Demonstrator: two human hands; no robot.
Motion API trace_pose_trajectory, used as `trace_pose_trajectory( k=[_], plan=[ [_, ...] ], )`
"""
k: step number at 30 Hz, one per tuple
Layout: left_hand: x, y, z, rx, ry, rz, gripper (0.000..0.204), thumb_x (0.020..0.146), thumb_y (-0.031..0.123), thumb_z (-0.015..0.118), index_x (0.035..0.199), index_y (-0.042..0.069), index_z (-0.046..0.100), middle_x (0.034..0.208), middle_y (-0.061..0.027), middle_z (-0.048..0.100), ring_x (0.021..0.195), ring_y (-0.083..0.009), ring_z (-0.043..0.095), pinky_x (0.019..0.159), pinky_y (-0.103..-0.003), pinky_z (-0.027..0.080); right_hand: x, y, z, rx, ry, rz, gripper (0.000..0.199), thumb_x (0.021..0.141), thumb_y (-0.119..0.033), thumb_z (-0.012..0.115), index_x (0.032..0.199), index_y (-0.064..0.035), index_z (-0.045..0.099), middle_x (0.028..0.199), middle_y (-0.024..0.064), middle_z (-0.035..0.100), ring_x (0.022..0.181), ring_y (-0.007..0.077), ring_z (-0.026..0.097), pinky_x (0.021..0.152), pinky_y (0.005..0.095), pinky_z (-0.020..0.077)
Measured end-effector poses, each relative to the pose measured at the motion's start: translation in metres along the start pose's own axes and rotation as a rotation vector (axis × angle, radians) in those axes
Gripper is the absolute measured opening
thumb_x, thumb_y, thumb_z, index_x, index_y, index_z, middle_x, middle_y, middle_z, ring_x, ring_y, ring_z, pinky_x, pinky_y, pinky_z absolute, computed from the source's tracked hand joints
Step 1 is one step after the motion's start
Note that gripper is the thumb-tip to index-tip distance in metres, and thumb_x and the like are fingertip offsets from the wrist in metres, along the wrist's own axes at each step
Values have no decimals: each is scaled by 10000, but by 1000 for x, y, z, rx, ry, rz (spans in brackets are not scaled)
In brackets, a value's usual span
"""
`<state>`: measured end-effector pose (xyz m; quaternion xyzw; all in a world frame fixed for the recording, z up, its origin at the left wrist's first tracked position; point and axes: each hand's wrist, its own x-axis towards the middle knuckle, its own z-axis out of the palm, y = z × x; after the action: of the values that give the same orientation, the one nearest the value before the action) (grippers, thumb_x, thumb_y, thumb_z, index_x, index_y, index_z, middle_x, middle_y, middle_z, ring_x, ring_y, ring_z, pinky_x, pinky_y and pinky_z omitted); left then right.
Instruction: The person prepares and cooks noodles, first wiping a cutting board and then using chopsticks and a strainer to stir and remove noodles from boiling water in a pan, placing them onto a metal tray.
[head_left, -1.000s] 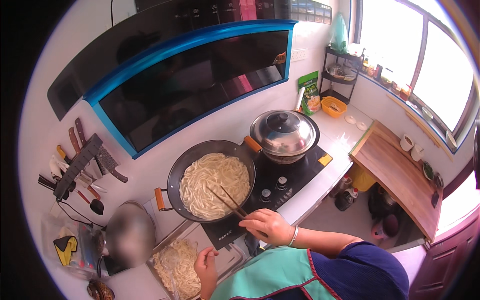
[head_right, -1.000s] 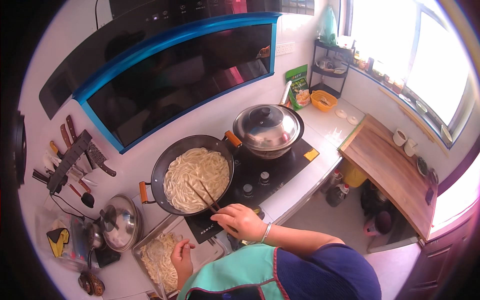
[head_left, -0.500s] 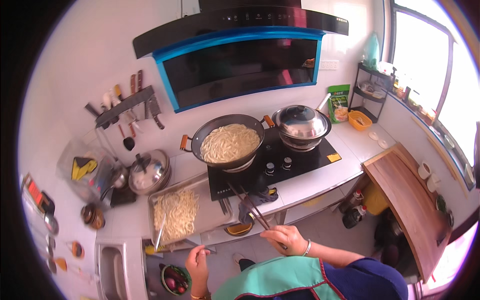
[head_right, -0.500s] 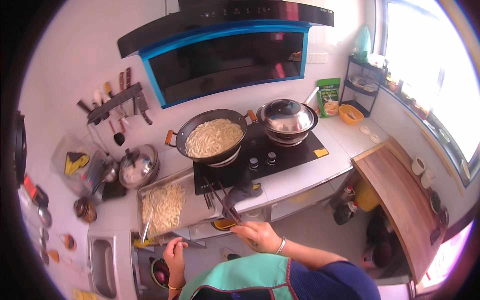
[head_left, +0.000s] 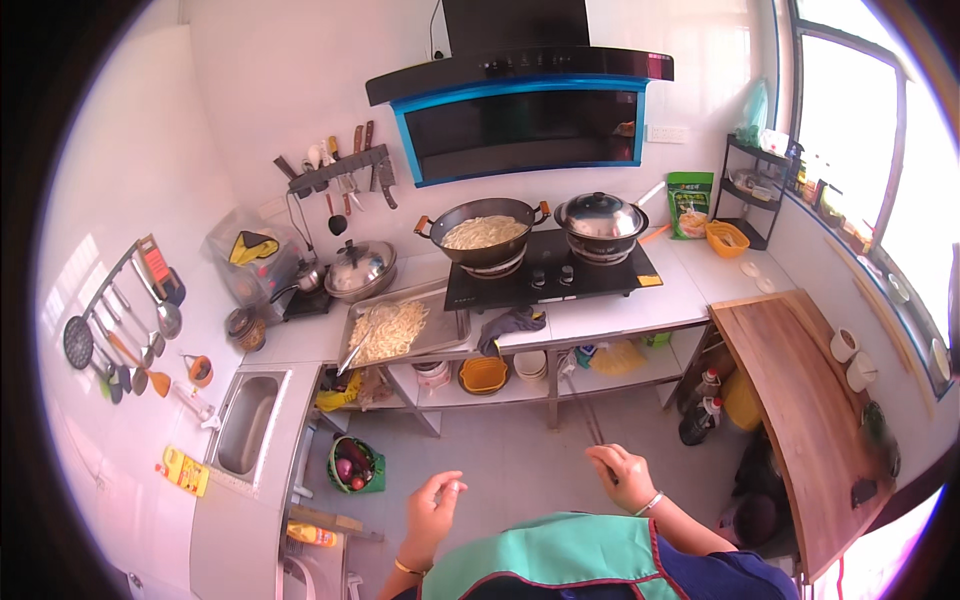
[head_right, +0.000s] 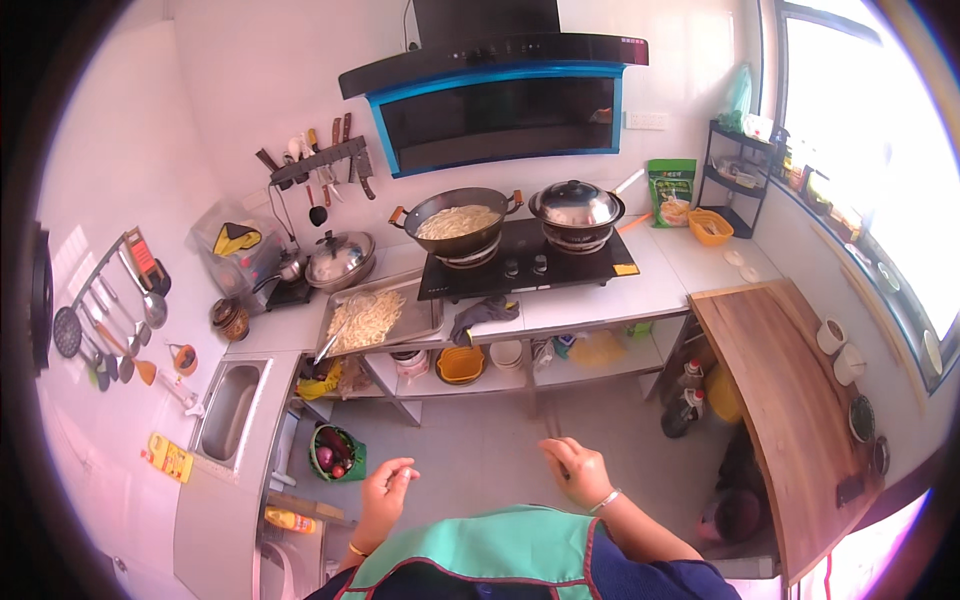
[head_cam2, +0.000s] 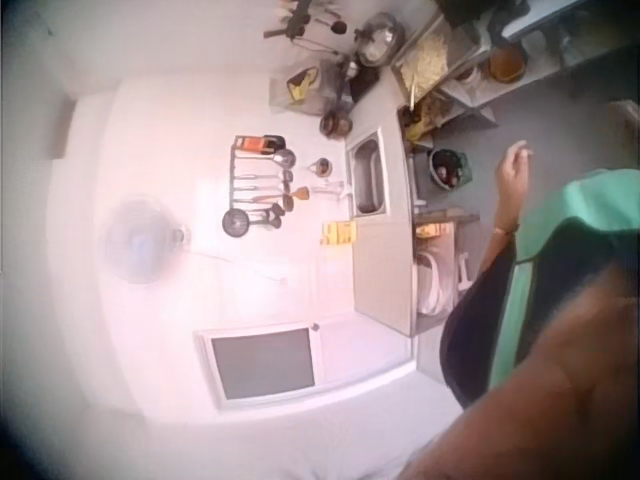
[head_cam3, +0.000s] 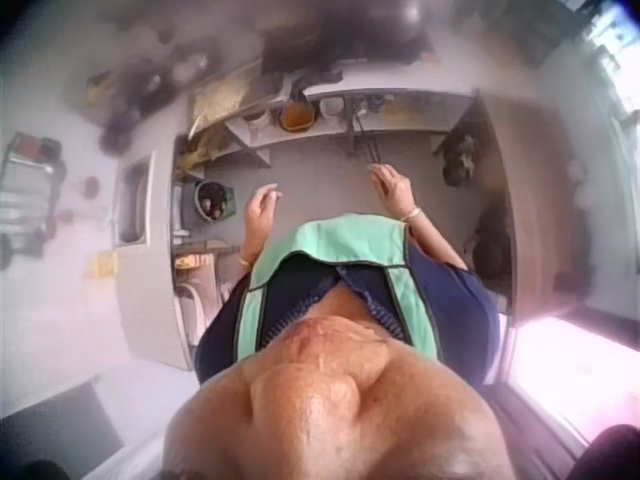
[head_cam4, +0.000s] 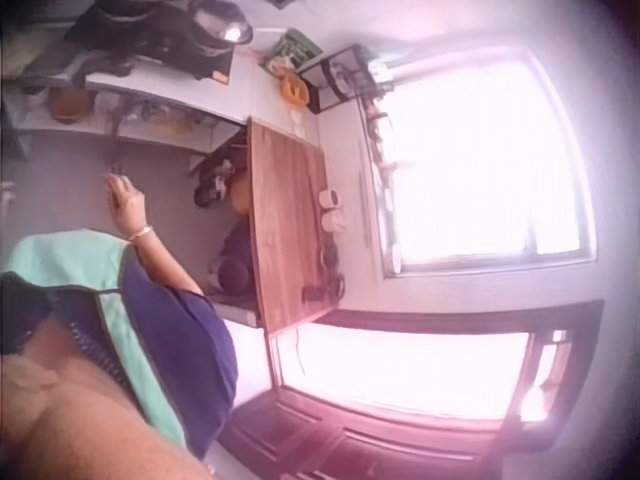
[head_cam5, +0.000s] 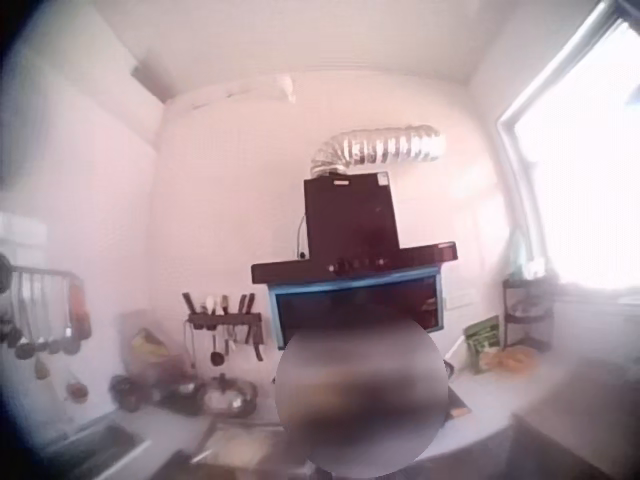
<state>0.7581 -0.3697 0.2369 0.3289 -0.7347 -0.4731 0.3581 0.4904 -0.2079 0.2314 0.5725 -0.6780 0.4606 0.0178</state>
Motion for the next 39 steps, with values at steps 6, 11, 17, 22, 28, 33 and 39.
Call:
trace_pose_trajectory(
  k=[6, 11, 17, 22, 28, 33, 39],
  plan=[
    [-122, 10, -5, -28, 19, -9, 179, 887, 79, 549, 1030, -5, 616, 827, -82, 676, 785, -127, 633, 690, -246, 485, -163, 5, -2, -231, -184, 177, 131, 826, -99, 579, 949, -69, 611, 896, 120, 644, 758, 304, 640, 640, 375, 524],
    [-254, -17, 5, -135, 121, -210, 182, 883, 68, 530, 1022, -14, 614, 817, -93, 673, 786, -136, 645, 705, -261, 497, -228, -66, -41, -130, -318, 58, 140, 797, -88, 599, 937, -92, 610, 799, 97, 632, 666, 277, 627, 586, 363, 517],
    [-350, 14, -16, 77, 240, -203, 180, 900, 100, 521, 999, -12, 621, 811, -73, 660, 728, -121, 607, 668, -244, 467, -216, -136, -72, 86, -202, -117, 112, 804, -25, 604, 913, -51, 599, 731, 96, 616, 582, 249, 599, 516, 326, 491],
    [-354, 75, 3, 152, 439, -116, 201, 921, 119, 508, 996, -24, 625, 812, -68, 648, 728, -116, 577, 677, -240, 449, -224, -152, -120, 212, -153, -209, 157, 786, 19, 597, 922, -59, 600, 649, 69, 550, 484, 188, 497, 457, 286, 419],
    [-389, 107, 77, 5, 376, -110, 308, 967, 193, 422, 951, -14, 650, 847, -94, 653, 781, -151, 590, 725, -269, 451, -279, -126, -197, 231, -120, -84, 152, 792, 29, 576, 915, -53, 614, 657, 57, 561, 487, 151, 492, 464, 261, 401],
    [-394, 138, 106, 97, 157, 152, 470, 996, 297, 331, 876, -11, 665, 910, -126, 650, 869, -229, 594, 794, -312, 446, -339, -93, -226, 304, 56, 177, 98, 863, 2, 523, 913, -20, 604, 741, 61, 631, 555, 98, 527, 504, 216, 418],
    [-401, 139, 106, 103, 195, 26, 468, 998, 283, 325, 878, -15, 665, 990, -113, 644, 925, -222, 591, 821, -302, 443, -352, -115, -242, 281, 72, 170, 89, 869, 13, 513, 896, -10, 594, 766, 42, 625, 550, 66, 484, 491, 193, 380]
  ],
)
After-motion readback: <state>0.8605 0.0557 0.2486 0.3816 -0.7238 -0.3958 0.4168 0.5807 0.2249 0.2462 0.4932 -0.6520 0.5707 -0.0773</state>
